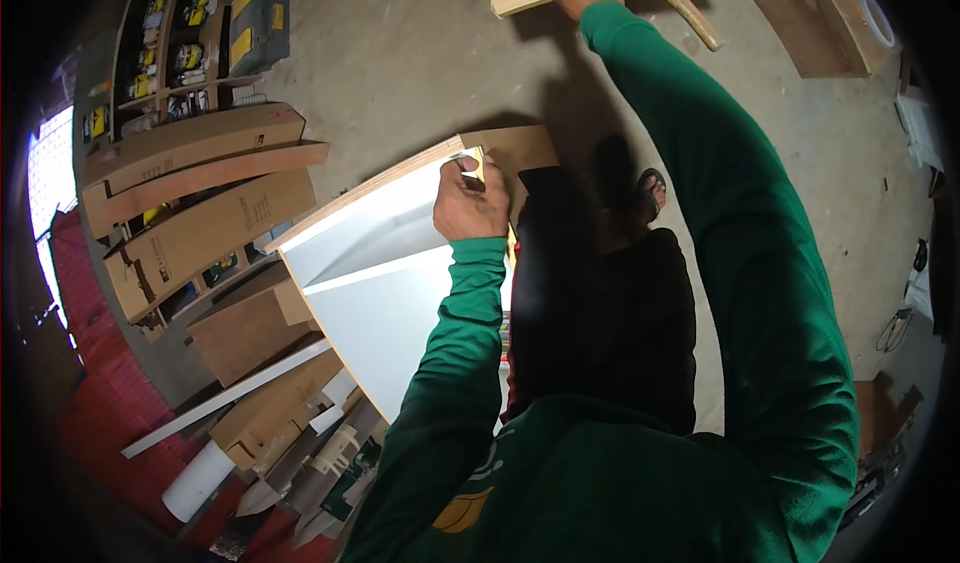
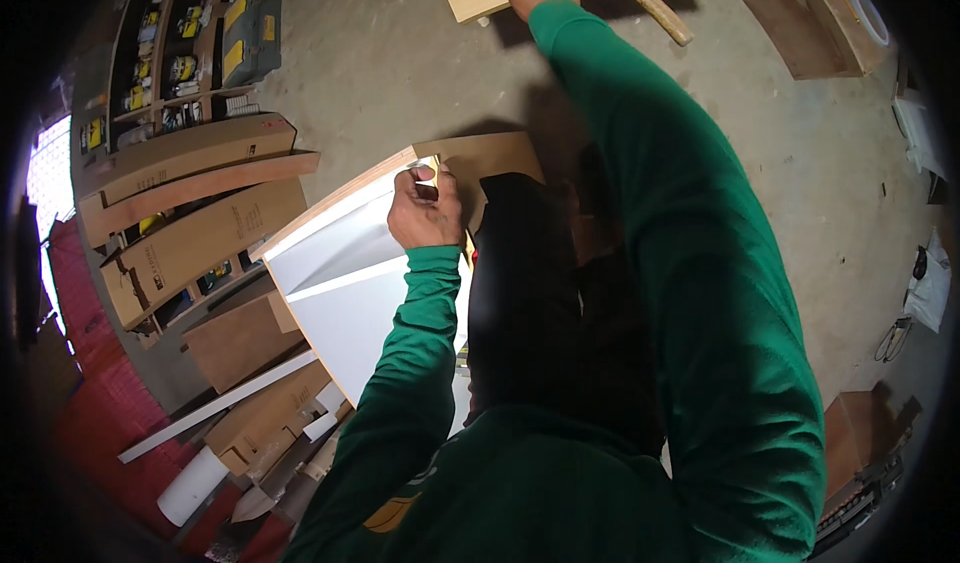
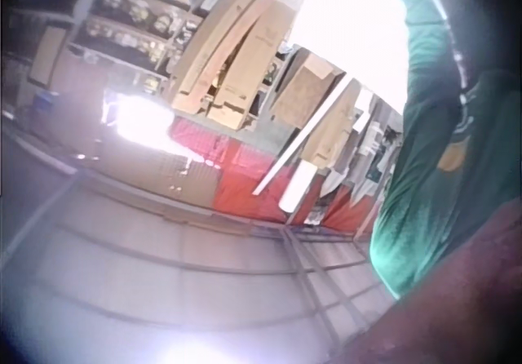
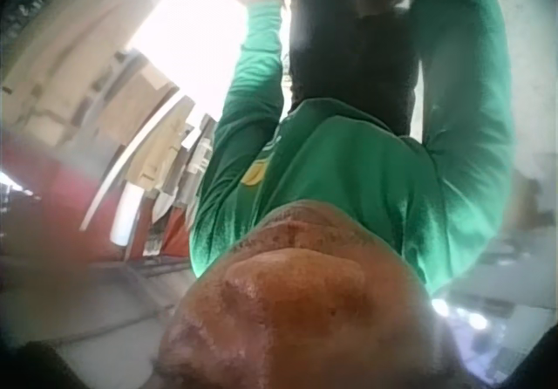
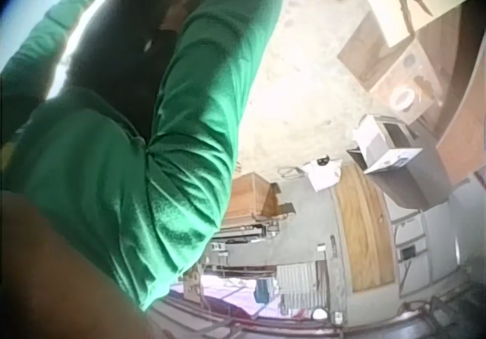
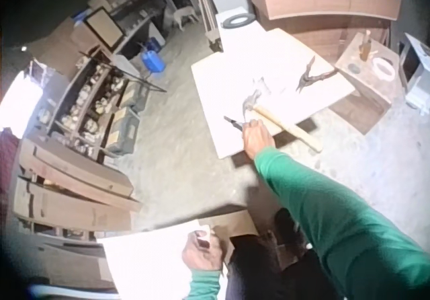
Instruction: The person assembles a wooden cabinet by using a utility knife to trim edges, applying glue from a bottle, and using a hammer to secure pieces together.
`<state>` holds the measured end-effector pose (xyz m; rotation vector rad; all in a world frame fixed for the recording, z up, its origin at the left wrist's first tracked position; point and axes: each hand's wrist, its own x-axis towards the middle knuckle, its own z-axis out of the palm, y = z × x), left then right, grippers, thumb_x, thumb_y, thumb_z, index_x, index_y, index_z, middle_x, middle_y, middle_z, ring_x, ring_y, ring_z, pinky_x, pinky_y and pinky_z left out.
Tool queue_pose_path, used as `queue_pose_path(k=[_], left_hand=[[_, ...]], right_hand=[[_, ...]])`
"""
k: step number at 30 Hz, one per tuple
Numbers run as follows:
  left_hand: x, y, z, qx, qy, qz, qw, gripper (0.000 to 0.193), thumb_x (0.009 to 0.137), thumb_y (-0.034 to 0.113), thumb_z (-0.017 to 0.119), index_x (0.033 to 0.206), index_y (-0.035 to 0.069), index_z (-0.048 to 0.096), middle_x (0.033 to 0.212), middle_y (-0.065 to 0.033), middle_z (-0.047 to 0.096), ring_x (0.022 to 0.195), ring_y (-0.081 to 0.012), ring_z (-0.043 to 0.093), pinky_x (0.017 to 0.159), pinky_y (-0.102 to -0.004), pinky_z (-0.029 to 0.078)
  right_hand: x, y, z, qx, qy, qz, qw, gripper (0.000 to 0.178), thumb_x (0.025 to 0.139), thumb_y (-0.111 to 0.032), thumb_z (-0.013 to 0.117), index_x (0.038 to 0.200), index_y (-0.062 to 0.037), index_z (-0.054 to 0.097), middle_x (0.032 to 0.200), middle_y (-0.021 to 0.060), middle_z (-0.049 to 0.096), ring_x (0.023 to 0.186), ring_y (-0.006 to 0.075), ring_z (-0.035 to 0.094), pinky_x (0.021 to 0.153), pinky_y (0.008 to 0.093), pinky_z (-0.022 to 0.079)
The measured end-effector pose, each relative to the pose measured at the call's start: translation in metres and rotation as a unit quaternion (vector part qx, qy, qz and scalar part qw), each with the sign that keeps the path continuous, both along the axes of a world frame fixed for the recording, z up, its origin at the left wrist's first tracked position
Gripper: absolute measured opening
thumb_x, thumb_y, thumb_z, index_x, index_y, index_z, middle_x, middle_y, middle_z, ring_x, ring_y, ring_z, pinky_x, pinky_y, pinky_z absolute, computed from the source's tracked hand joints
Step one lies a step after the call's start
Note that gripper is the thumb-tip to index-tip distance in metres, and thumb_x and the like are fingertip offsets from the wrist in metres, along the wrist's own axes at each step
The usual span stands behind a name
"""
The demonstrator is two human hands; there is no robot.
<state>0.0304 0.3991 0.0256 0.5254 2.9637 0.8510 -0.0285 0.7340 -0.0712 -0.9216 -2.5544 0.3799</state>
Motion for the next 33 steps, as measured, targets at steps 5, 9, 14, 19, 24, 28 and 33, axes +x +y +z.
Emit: queue_pose_path(k=[5,9,14,19,24,28,33], left_hand=[[0.001,0.0,0.001,0.015,-0.037,0.033,0.999,0.028,0.089,0.022,0.081,0.098,0.005,0.061,0.064,-0.0089,0.065,0.057,-0.0196,0.065,0.062,-0.0328,0.052],[0.003,-0.002,-0.004,0.061,-0.054,0.03,0.996,0.028,0.09,0.019,0.081,0.102,0.005,0.06,0.065,-0.0078,0.066,0.058,-0.0155,0.064,0.062,-0.0302,0.052],[0.005,-0.006,-0.001,0.104,-0.052,0.034,0.993,0.03,0.091,0.019,0.081,0.104,0.005,0.058,0.066,-0.0077,0.067,0.061,-0.0148,0.065,0.065,-0.0294,0.053],[0.004,-0.013,-0.016,0.133,-0.022,0.009,0.991,0.029,0.092,0.02,0.082,0.104,0.007,0.059,0.068,-0.0036,0.061,0.059,-0.0139,0.06,0.062,-0.0287,0.052],[0.006,-0.015,-0.013,0.105,-0.033,0.032,0.993,0.031,0.09,0.019,0.085,0.102,0.008,0.058,0.072,-0.0031,0.062,0.062,-0.0145,0.061,0.063,-0.0293,0.053],[0.005,-0.019,-0.018,0.11,-0.03,0.023,0.993,0.031,0.089,0.018,0.085,0.102,0.008,0.058,0.073,-0.0026,0.062,0.063,-0.015,0.061,0.064,-0.0295,0.053],[0.006,-0.02,-0.016,0.093,-0.014,0.021,0.995,0.03,0.087,0.014,0.085,0.098,0.007,0.058,0.072,-0.0034,0.067,0.064,-0.0142,0.066,0.067,-0.0297,0.055]], right_hand=[[0.002,-0.017,0.004,-0.019,0.038,-0.007,0.999,0.034,0.094,-0.024,0.068,0.115,0.0019,0.065,0.112,0.0223,0.067,0.107,0.0403,0.062,0.099,0.0507,0.049],[0.04,-0.089,0.005,-0.195,0.242,0.017,0.95,0.022,0.095,-0.022,0.067,0.104,-0.0032,0.073,0.098,0.0179,0.074,0.093,0.0373,0.071,0.086,0.0464,0.057],[0.103,-0.205,0.033,-0.47,0.146,0.148,0.858,0.022,0.092,-0.02,0.069,0.106,-0.0038,0.076,0.096,0.015,0.077,0.09,0.0288,0.075,0.082,0.0395,0.058],[0.099,-0.226,0.044,-0.539,0.168,0.095,0.82,0.021,0.091,-0.019,0.072,0.098,-0.0004,0.077,0.082,0.0106,0.075,0.077,0.015,0.073,0.074,0.0333,0.058],[0.09,-0.223,0.043,-0.569,0.125,0.083,0.808,0.023,0.091,-0.02,0.074,0.094,0.0026,0.076,0.075,0.0101,0.074,0.071,0.0118,0.071,0.07,0.0325,0.057],[0.088,-0.223,0.039,-0.504,0.123,0.088,0.851,0.019,0.087,-0.024,0.072,0.087,-0.0061,0.077,0.082,0.0169,0.074,0.079,0.0332,0.075,0.074,0.0416,0.059],[0.096,-0.226,0.043,-0.485,0.171,0.179,0.839,0.013,0.095,-0.014,0.067,0.096,-0.0012,0.067,0.089,0.0148,0.071,0.08,0.0267,0.072,0.073,0.0394,0.057]])
